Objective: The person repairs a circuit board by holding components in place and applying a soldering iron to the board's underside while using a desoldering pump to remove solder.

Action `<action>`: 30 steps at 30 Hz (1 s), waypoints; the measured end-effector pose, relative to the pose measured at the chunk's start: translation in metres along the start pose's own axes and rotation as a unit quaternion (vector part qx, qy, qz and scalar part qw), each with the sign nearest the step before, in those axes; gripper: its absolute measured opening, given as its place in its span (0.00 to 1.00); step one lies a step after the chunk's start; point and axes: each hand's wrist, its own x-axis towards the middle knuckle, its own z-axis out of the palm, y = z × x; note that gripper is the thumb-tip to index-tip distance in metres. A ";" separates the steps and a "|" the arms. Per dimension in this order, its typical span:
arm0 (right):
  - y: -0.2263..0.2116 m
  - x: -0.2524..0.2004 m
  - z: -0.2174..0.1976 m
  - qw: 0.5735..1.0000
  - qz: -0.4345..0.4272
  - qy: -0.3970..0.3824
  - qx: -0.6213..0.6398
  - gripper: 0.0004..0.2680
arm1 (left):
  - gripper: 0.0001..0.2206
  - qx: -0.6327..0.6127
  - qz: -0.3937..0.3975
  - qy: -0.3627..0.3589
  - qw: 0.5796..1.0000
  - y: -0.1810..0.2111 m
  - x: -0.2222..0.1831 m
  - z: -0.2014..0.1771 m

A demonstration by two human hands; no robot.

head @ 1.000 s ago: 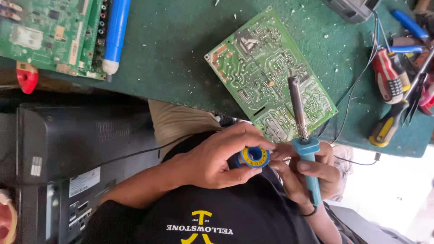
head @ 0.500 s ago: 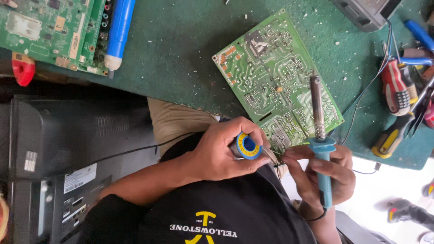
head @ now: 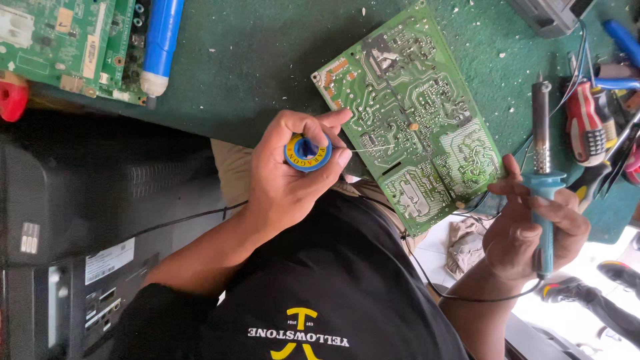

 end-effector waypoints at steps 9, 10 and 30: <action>-0.028 -0.019 -0.021 0.990 0.069 0.105 -0.062 0.20 | 0.12 0.121 0.078 0.005 0.990 -0.010 0.026 0.002; -0.034 -0.015 -0.021 0.988 0.053 0.101 -0.108 0.20 | 0.11 0.140 0.088 -0.009 0.986 -0.013 0.028 0.002; -0.025 -0.017 0.032 0.976 0.152 0.156 -0.019 0.12 | 0.08 0.212 0.199 -0.110 0.950 -0.039 0.039 -0.001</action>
